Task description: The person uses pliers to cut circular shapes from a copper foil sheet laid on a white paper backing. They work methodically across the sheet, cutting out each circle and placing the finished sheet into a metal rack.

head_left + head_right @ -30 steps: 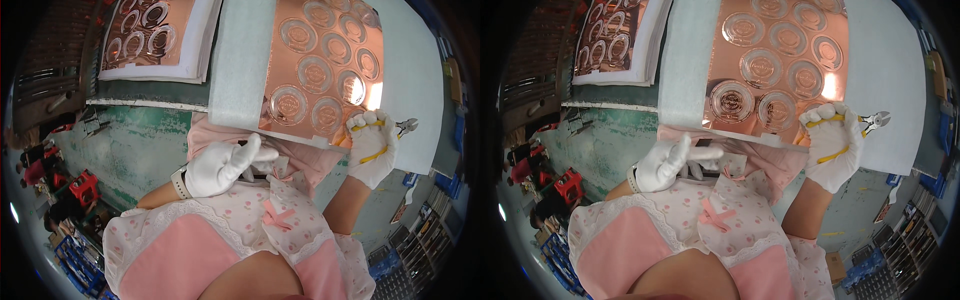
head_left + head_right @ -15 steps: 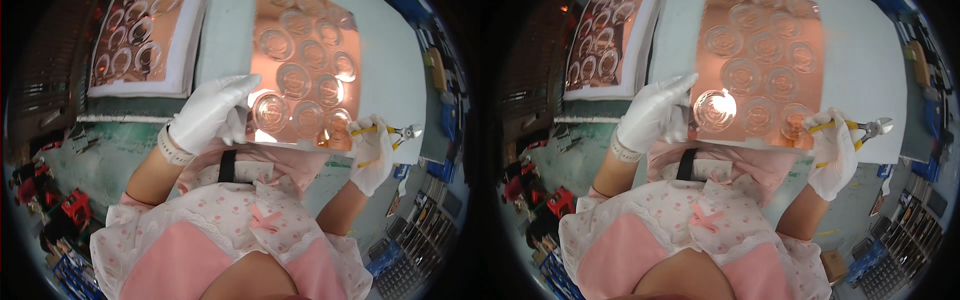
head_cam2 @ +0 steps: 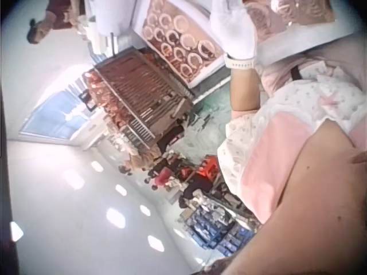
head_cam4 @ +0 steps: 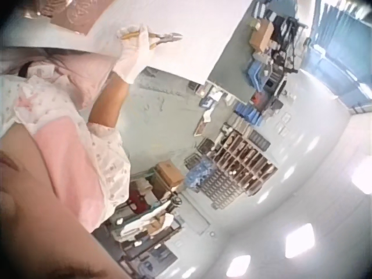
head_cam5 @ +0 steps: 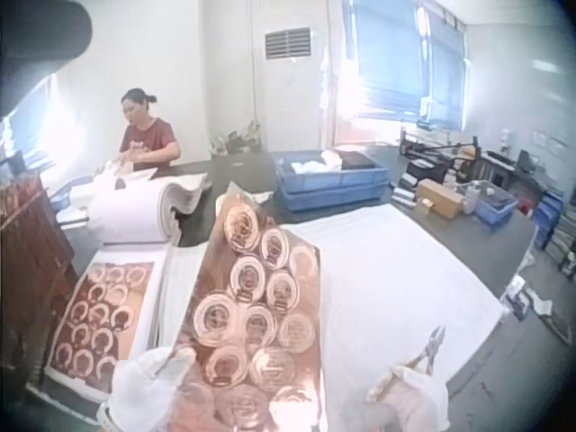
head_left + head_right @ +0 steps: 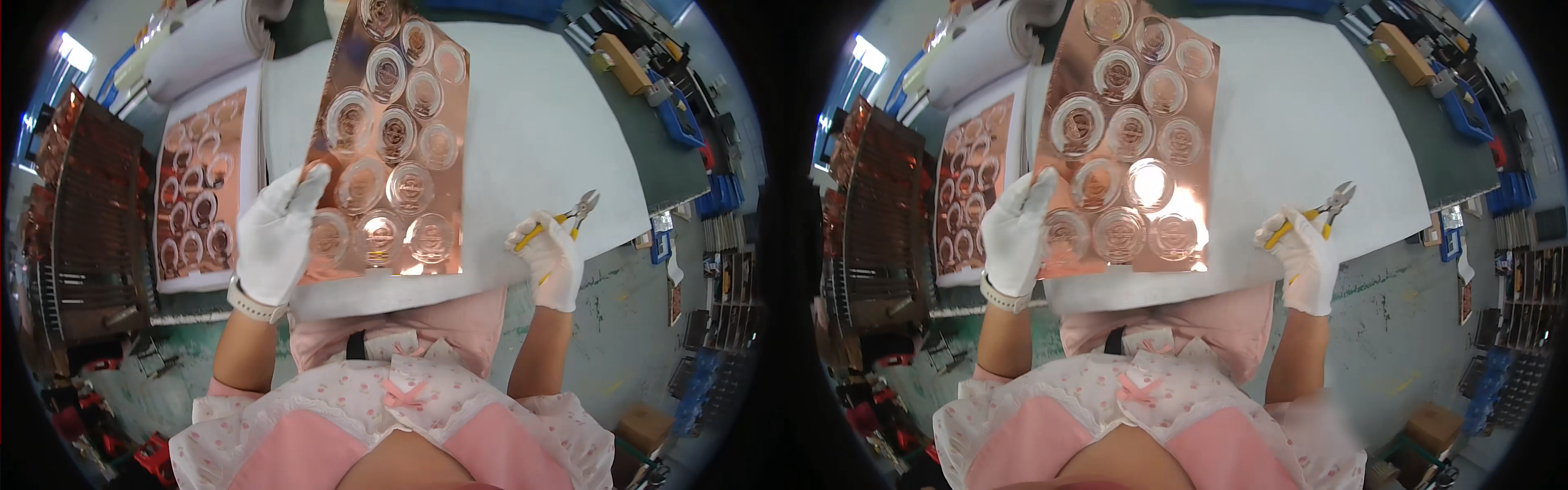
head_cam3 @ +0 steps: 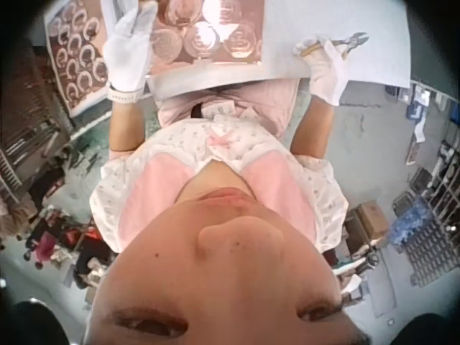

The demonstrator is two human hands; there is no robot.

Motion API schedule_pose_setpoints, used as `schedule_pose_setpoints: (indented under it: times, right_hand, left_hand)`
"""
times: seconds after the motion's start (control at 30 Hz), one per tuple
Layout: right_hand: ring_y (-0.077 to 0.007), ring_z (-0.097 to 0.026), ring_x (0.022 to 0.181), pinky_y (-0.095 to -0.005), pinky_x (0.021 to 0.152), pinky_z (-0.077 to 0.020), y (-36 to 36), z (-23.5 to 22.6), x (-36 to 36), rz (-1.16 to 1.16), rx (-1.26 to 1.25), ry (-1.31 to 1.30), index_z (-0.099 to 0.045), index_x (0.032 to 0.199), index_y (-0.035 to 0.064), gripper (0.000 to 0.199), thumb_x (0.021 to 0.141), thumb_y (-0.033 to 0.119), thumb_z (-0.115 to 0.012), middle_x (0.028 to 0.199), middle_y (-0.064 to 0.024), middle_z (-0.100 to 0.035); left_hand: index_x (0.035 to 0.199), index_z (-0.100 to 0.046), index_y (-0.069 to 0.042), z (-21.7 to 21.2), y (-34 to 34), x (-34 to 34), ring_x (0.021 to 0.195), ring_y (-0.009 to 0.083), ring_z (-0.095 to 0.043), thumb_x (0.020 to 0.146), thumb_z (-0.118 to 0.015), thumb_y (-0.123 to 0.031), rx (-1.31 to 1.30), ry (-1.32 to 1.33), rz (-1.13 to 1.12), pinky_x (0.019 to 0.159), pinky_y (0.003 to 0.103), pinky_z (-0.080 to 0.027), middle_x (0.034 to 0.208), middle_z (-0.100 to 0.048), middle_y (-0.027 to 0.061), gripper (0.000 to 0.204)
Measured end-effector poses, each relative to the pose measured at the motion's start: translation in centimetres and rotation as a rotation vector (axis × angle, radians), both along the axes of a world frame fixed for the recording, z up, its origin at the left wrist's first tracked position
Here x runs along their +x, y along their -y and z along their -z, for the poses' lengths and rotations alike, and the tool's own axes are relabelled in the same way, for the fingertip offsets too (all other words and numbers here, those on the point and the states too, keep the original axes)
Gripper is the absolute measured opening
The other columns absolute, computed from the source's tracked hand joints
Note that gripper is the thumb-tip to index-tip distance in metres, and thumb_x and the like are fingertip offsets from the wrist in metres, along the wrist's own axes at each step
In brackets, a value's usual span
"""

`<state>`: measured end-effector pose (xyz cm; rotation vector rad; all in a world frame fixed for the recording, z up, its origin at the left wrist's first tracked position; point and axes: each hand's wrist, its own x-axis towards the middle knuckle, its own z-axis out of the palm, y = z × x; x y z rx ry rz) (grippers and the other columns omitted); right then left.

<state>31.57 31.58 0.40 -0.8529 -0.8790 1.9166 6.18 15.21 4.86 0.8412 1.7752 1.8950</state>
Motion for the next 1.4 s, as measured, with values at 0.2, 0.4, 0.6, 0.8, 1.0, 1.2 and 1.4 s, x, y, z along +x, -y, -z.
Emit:
schedule_pose_setpoints:
  times: [0.2, 0.4, 0.6, 0.8, 1.0, 1.2, 1.4]
  right_hand:
    - [-0.0273, -0.058, 0.075, -0.0384, 0.068, -0.0481, -0.9, 0.1, -0.8, -0.039, -0.093, -0.181, -0.055, 0.096, -0.0021, 0.026, 0.086, 0.022, -0.058, 0.083, -0.0121, -0.058]
    - [-0.0252, -0.057, 0.084, -0.0357, 0.072, -0.0484, -2.0, -0.4, -0.2, 0.043, -0.233, -0.358, -0.055, 0.1, -0.0011, 0.03, 0.088, 0.027, -0.057, 0.093, -0.0109, -0.057]
    - [-0.0142, -0.056, 0.086, -0.0318, 0.072, -0.047, -1.9, -0.7, 1.6, 0.359, -0.221, -0.316, -0.054, 0.098, 0.0064, 0.019, 0.089, 0.023, -0.058, 0.093, -0.0042, -0.057]
    - [-0.0166, -0.06, 0.069, -0.0297, 0.063, -0.0486, 3.9, 2.1, 2.5, 0.094, -0.167, -0.053, -0.054, 0.096, 0.0027, 0.012, 0.086, 0.008, -0.058, 0.08, -0.007, -0.061]
    - [-0.0259, -0.063, 0.08, -0.0358, 0.073, -0.0523, 8.9, 3.9, 0.8, -0.238, -0.241, 0.16, -0.056, 0.097, -0.0029, 0.012, 0.087, 0.004, -0.053, 0.09, -0.0155, -0.063]
    - [-0.0244, -0.063, 0.072, -0.0351, 0.065, -0.0524, 6.9, 2.6, 2.8, -0.049, -0.113, 0.242, -0.056, 0.097, -0.0041, 0.014, 0.086, 0.004, -0.054, 0.085, -0.015, -0.063]
    - [-0.0199, -0.062, 0.069, -0.0311, 0.059, -0.0509, 3.3, 1.7, 2.9, 0.197, 0.091, 0.533, -0.056, 0.097, -0.0019, 0.014, 0.086, 0.007, -0.058, 0.082, -0.0103, -0.062]
  left_hand:
    - [0.111, -0.06, 0.002, -3.5, -0.6, -2.8, 0.093, 0.0153, -0.064, 0.086, -0.055, 0.007, 0.065, -0.733, -0.121, 0.082, 0.027, -0.051, 0.104, -0.066, 0.0109, 0.026]
    - [0.11, -0.062, -0.01, -6.7, -3.7, -2.2, 0.093, 0.0269, -0.063, 0.077, -0.06, -0.003, -0.04, -1.492, 0.154, 0.067, 0.032, -0.054, 0.108, -0.064, 0.0094, 0.034]
    - [0.107, -0.062, -0.019, -2.2, -3.8, -4.2, 0.091, 0.0284, -0.061, 0.065, -0.064, -0.002, -0.06, -1.694, 0.323, 0.074, 0.031, -0.051, 0.107, -0.061, 0.0111, 0.045]
    - [0.113, -0.061, -0.013, 1.9, -0.9, -7.7, 0.096, 0.0282, -0.06, 0.073, -0.062, 0.0, -0.497, -1.689, 0.149, 0.079, 0.032, -0.049, 0.109, -0.061, 0.0108, 0.042]
    - [0.112, -0.063, -0.011, 2.6, 1.5, -2.3, 0.089, 0.0298, -0.063, 0.078, -0.059, -0.002, -0.5, -1.119, -0.099, 0.077, 0.035, -0.05, 0.102, -0.065, 0.0105, 0.035]
    - [0.106, -0.065, -0.007, 0.7, 6.0, 2.5, 0.079, 0.0223, -0.065, 0.085, -0.058, -0.012, -1.126, -0.408, 0.195, 0.064, 0.033, -0.051, 0.082, -0.063, 0.0116, 0.023]
    - [0.095, -0.068, -0.004, 3.2, 8.8, 5.1, 0.061, 0.0138, -0.059, 0.085, -0.061, -0.029, -0.862, 0.134, 0.249, 0.055, 0.027, -0.048, 0.067, -0.06, 0.0042, 0.028]
